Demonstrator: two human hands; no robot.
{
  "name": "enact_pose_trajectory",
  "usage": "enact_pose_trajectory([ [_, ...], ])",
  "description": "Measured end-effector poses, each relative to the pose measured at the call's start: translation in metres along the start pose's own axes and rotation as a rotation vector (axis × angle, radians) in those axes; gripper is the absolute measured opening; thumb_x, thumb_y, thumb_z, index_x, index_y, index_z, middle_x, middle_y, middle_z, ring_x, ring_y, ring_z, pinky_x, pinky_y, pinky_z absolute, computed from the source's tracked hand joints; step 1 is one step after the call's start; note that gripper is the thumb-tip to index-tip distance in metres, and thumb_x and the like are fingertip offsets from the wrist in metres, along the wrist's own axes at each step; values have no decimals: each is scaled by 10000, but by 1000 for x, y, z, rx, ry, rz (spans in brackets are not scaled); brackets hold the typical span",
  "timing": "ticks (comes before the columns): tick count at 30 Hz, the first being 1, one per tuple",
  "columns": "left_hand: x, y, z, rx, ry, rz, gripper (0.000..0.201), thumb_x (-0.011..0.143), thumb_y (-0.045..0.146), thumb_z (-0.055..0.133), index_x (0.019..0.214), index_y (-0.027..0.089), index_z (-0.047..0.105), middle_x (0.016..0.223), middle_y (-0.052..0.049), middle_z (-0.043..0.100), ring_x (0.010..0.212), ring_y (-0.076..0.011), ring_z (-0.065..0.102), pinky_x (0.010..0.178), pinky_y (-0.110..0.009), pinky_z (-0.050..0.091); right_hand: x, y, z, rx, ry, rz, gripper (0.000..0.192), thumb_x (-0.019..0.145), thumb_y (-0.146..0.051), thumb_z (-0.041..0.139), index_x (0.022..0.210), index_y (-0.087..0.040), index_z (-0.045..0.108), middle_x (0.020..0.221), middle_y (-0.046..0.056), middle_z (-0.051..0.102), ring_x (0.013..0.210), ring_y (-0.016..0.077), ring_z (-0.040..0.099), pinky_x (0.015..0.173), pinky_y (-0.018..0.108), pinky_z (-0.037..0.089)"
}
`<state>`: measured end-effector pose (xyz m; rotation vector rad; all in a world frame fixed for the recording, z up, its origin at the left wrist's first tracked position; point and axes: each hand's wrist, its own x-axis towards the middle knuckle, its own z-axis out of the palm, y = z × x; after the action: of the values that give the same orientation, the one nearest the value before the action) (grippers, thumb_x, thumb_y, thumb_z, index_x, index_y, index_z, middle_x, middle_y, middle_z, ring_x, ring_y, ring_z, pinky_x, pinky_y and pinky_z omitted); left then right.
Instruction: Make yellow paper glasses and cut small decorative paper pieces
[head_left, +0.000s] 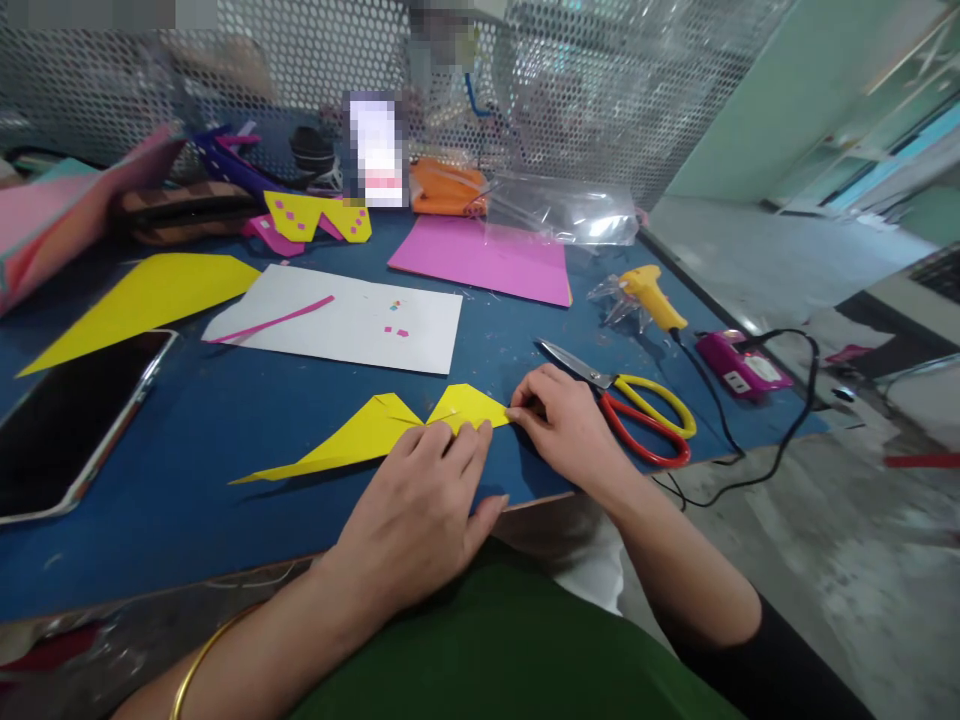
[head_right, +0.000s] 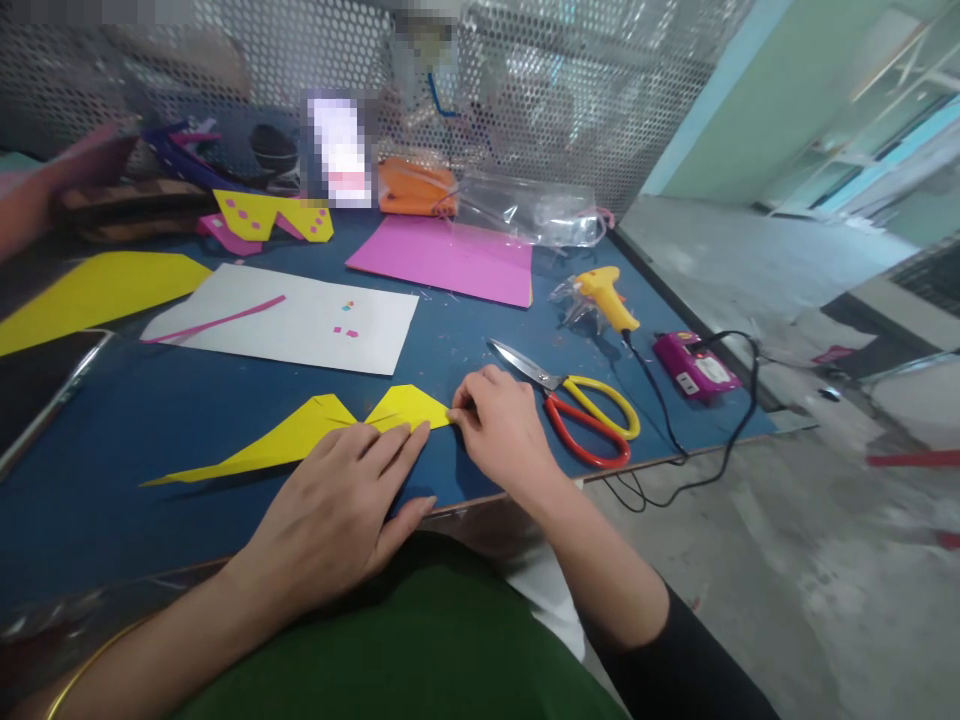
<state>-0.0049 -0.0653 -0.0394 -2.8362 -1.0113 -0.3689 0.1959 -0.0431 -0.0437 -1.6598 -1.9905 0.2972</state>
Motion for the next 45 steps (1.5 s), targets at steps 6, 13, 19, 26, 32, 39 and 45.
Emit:
enact_pose_trajectory([
  [6, 3, -2, 1, 42, 65, 48, 444, 922, 308, 509, 1252, 27, 600, 1035, -158, 673, 874, -309, 558, 762, -469, 469, -24, -19, 6, -124, 116, -178, 214, 930, -123, 489, 998, -211, 673, 1066, 78, 695, 1033, 235, 567, 965, 433, 390],
  [13, -1, -4, 4, 57, 109, 96, 437, 884, 271, 539, 1234, 18, 601, 1112, -192, 676, 937, -331, 582, 789, -480, 472, -50, -34, 18, -164, 84, -235, 382, 953, -178, 419, 1284, -75, 579, 1290, 148, 638, 1237, 252, 524, 1074, 413, 363],
  [19, -7, -6, 10, 26, 146, 60, 485, 869, 308, 547, 1271, 39, 580, 1187, -176, 667, 1010, -323, 571, 867, -473, 453, -54, -30, 27, -235, 139, -187, 413, 982, -242, 400, 1310, -54, 566, 1336, 162, 615, 1285, 275, 501, 1098, 439, 352],
  [26, -6, -4, 11, 16, 138, 49, 517, 856, 313, 562, 1295, 40, 572, 1201, -159, 673, 1019, -314, 573, 883, -456, 452, -54, -27, 29, -294, 165, -243, 415, 966, -237, 406, 1276, -36, 595, 1286, 175, 646, 1224, 280, 554, 1106, 469, 318],
  [32, -22, -3, 10, 53, 174, -19, 576, 878, 435, 602, 1269, 12, 596, 1222, -176, 674, 1045, -320, 569, 928, -447, 428, -62, -24, 32, -314, 204, -203, 433, 980, -256, 405, 1310, -29, 569, 1336, 182, 616, 1272, 285, 526, 1092, 470, 334],
  [39, -30, -4, 8, 27, 197, -46, 623, 851, 448, 647, 1287, 6, 586, 1256, -166, 665, 1119, -318, 538, 1016, -438, 370, -62, -21, 31, -362, 232, -202, 448, 954, -275, 432, 1253, 7, 610, 1270, 210, 644, 1215, 318, 558, 1092, 502, 365],
  [45, -27, -4, 4, -62, 179, -64, 570, 833, 398, 649, 1264, 29, 602, 1236, -152, 674, 1101, -314, 552, 1006, -462, 407, -57, -39, 29, -321, 160, -318, 425, 958, -184, 410, 1305, -10, 585, 1346, 183, 615, 1282, 288, 525, 1121, 465, 353],
])
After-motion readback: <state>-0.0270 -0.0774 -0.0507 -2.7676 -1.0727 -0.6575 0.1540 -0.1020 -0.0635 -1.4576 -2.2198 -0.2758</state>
